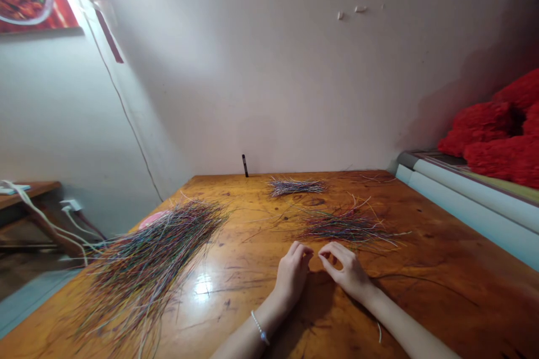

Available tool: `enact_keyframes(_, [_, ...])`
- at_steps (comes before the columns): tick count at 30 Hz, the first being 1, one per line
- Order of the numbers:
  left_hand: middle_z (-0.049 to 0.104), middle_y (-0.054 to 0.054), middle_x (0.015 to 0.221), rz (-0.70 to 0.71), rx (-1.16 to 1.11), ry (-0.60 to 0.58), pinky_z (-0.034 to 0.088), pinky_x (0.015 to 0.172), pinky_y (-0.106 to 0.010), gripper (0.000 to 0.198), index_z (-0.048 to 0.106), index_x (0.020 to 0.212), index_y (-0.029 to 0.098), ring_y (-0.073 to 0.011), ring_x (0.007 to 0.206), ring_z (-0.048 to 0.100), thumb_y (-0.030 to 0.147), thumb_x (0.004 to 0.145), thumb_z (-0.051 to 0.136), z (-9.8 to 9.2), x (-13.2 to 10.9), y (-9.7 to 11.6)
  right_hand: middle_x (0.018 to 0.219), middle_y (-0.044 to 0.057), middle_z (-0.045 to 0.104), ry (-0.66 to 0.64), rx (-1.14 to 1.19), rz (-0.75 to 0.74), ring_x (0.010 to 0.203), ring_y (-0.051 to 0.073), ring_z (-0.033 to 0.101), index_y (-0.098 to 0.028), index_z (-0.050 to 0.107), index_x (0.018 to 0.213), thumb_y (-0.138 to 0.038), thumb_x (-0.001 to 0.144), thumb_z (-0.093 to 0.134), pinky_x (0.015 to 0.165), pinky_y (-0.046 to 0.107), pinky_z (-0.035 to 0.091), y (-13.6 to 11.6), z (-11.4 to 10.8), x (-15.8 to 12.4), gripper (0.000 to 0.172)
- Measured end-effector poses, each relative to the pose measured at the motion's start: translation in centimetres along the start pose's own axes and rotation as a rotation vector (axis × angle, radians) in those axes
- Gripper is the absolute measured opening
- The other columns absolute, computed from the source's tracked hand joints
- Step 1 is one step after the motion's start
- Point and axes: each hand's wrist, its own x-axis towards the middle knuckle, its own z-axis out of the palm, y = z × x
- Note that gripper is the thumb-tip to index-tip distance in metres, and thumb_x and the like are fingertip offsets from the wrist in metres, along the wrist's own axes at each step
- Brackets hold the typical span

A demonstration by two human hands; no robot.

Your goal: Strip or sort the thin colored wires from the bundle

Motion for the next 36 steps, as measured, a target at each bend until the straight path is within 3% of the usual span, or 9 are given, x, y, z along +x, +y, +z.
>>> enact_keyframes(7, [0.053,0.000,0.077,0.047,0.019,-0.051,0.045,0.056,-0.018,0.023,0.058,0.086,0.019,-0.0082,0.061,0.053,0.006,0.081,0.040,0.0,-0.2,-0.1,0.071,0.001,0.057,-0.011,-0.008,-0.020,0.067,0.015,0.056,-0.021,0.054,0.079,-0.014,0.082,0.046,0.064,0.026,0.046,-0.1,-0.1,0.0,0.011])
enact_keyframes(13, [0.049,-0.001,0.083,0.019,-0.025,0.043,0.045,0.054,-0.018,0.019,0.060,0.081,0.018,-0.0066,0.058,0.050,0.014,0.084,0.041,0.2,-0.2,0.1,0.073,0.002,0.058,-0.008,0.026,-0.089,0.069,0.015,0.056,-0.021,0.054,0.082,-0.013,0.082,0.046,0.065,0.026,0.047,-0.2,-0.2,-0.1,0.012])
enact_keyframes(19, [0.048,0.000,0.073,0.034,-0.037,0.073,0.044,0.055,-0.019,0.021,0.062,0.083,0.019,-0.0091,0.061,0.050,0.018,0.086,0.041,0.1,-0.1,0.3,0.073,0.002,0.058,-0.036,0.040,-0.100,0.068,0.015,0.056,-0.021,0.054,0.083,-0.012,0.082,0.046,0.063,0.026,0.046,-0.1,-0.3,-0.1,0.012])
enact_keyframes(24, [0.056,-0.002,0.075,0.026,-0.013,0.032,0.044,0.060,-0.020,0.019,0.061,0.084,0.019,-0.0111,0.067,0.054,0.020,0.086,0.042,-0.2,-0.1,0.7,0.072,0.002,0.056,-0.046,0.010,-0.098,0.068,0.015,0.055,-0.021,0.053,0.082,-0.011,0.082,0.044,0.064,0.026,0.046,-0.1,-0.3,-0.2,0.013])
enact_keyframes(31, [0.061,0.001,0.063,-0.046,-0.026,0.007,0.040,0.050,-0.018,0.010,0.056,0.079,0.018,-0.0087,0.050,0.051,0.020,0.083,0.047,0.0,-0.3,0.7,0.068,0.001,0.055,-0.018,-0.053,-0.046,0.061,0.014,0.055,-0.021,0.053,0.080,-0.014,0.083,0.045,0.062,0.025,0.046,0.2,0.0,-0.3,0.011])
enact_keyframes(36, [0.064,-0.001,0.058,-0.147,-0.134,-0.094,0.040,0.051,-0.018,0.024,0.062,0.071,0.016,-0.0098,0.049,0.055,0.028,0.085,0.045,-0.7,0.0,1.3,0.068,0.001,0.055,0.000,-0.070,-0.046,0.061,0.013,0.055,-0.020,0.052,0.080,-0.016,0.084,0.044,0.062,0.025,0.045,0.2,0.0,-0.3,0.010])
